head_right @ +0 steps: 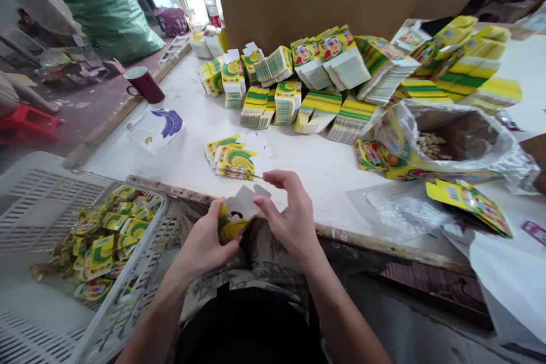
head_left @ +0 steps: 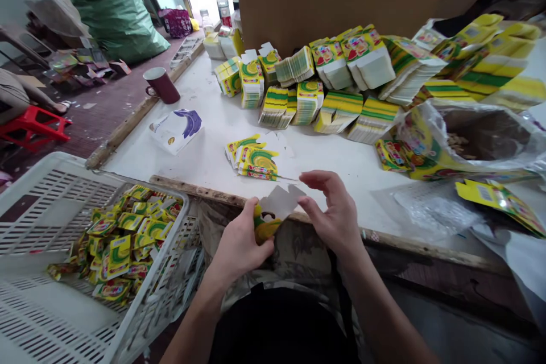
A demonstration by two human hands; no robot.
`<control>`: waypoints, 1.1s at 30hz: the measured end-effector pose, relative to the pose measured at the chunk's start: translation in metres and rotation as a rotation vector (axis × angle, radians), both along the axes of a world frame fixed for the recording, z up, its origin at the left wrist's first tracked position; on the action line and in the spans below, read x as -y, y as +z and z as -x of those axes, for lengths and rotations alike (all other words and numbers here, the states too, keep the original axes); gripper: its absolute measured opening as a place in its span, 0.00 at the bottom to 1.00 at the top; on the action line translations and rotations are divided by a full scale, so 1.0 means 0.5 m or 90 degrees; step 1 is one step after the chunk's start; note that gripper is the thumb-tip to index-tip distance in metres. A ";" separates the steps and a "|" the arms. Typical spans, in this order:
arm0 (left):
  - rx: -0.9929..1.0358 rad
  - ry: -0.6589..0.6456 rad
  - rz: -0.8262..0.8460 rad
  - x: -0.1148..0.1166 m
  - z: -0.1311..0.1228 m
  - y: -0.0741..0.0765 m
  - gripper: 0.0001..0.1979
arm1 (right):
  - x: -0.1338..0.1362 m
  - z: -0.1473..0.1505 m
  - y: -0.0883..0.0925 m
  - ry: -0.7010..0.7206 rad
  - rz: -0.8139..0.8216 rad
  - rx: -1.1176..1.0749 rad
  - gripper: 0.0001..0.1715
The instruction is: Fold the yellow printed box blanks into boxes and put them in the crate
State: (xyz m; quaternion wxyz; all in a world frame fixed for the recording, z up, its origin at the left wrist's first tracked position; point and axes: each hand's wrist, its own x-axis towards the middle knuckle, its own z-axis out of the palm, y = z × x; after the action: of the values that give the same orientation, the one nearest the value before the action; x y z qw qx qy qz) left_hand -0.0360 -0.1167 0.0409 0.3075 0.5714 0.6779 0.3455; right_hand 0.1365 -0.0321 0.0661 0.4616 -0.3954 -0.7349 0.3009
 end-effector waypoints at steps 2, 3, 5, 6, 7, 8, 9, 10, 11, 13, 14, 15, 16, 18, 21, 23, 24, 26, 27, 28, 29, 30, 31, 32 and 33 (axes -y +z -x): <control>0.077 0.043 -0.028 0.002 0.001 0.006 0.37 | 0.018 0.003 -0.010 -0.010 -0.004 -0.038 0.12; 0.102 0.058 -0.038 0.002 0.001 0.008 0.38 | 0.029 0.008 -0.016 0.007 -0.012 -0.032 0.11; 0.106 0.072 -0.025 0.001 0.000 0.011 0.43 | 0.048 0.020 -0.026 0.056 -0.023 -0.006 0.16; 0.090 0.076 -0.008 0.001 -0.001 0.011 0.45 | 0.055 0.026 -0.032 0.072 -0.023 0.002 0.18; 0.071 0.081 0.007 0.001 -0.002 0.010 0.46 | 0.060 0.032 -0.037 0.076 -0.029 0.006 0.21; 0.057 0.086 0.016 0.001 -0.004 0.009 0.47 | 0.063 0.036 -0.041 0.072 -0.042 0.012 0.22; 0.052 0.089 0.017 0.001 -0.005 0.008 0.46 | 0.065 0.039 -0.045 0.065 -0.060 0.024 0.23; 0.056 0.090 0.012 0.002 -0.007 0.007 0.45 | 0.066 0.040 -0.047 0.062 -0.081 0.041 0.24; 0.063 0.088 0.006 0.003 -0.008 0.006 0.43 | 0.066 0.041 -0.048 0.065 -0.102 0.058 0.26; 0.071 0.085 -0.005 0.005 -0.010 0.005 0.40 | 0.067 0.040 -0.047 0.081 -0.130 0.083 0.29; 0.068 0.086 -0.007 0.006 -0.011 0.006 0.39 | 0.066 0.039 -0.046 0.084 -0.137 0.089 0.29; 0.060 0.089 -0.006 0.007 -0.012 0.007 0.38 | 0.066 0.037 -0.044 0.080 -0.144 0.092 0.29; 0.048 0.095 -0.004 0.008 -0.013 0.008 0.36 | 0.066 0.036 -0.042 0.070 -0.152 0.094 0.28; 0.018 0.108 0.000 0.010 -0.015 0.012 0.35 | 0.066 0.034 -0.041 0.047 -0.168 0.096 0.27; -0.002 0.117 -0.003 0.009 -0.018 0.018 0.33 | 0.068 0.033 -0.044 0.053 -0.188 0.101 0.30; 0.002 0.110 -0.005 0.007 -0.020 0.022 0.32 | 0.069 0.032 -0.046 0.059 -0.198 0.104 0.32; 0.004 0.104 -0.007 0.007 -0.020 0.024 0.32 | 0.069 0.032 -0.047 0.053 -0.204 0.103 0.32; 0.002 0.096 -0.012 0.006 -0.019 0.026 0.31 | 0.067 0.032 -0.046 0.040 -0.211 0.104 0.31; -0.001 0.092 -0.014 0.006 -0.019 0.026 0.31 | 0.066 0.032 -0.045 0.041 -0.210 0.109 0.30; -0.003 0.087 -0.013 0.006 -0.019 0.025 0.31 | 0.065 0.032 -0.043 0.046 -0.206 0.117 0.27; -0.005 0.083 -0.009 0.007 -0.019 0.024 0.30 | 0.063 0.032 -0.041 0.060 -0.198 0.129 0.24; -0.008 0.081 -0.002 0.007 -0.019 0.022 0.30 | 0.062 0.032 -0.039 0.079 -0.183 0.143 0.20; -0.013 0.080 0.007 0.007 -0.020 0.020 0.30 | 0.060 0.033 -0.037 0.101 -0.161 0.156 0.17; -0.016 0.077 0.015 0.007 -0.020 0.018 0.30 | 0.059 0.033 -0.037 0.125 -0.133 0.165 0.14; -0.018 0.073 0.020 0.007 -0.021 0.017 0.31 | 0.059 0.034 -0.037 0.150 -0.099 0.168 0.13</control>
State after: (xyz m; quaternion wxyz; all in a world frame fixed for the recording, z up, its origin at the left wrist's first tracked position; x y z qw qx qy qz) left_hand -0.0253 -0.1200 0.0494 0.2861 0.5315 0.7194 0.3437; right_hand 0.1197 -0.0614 0.0477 0.3521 -0.3056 -0.8512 0.2411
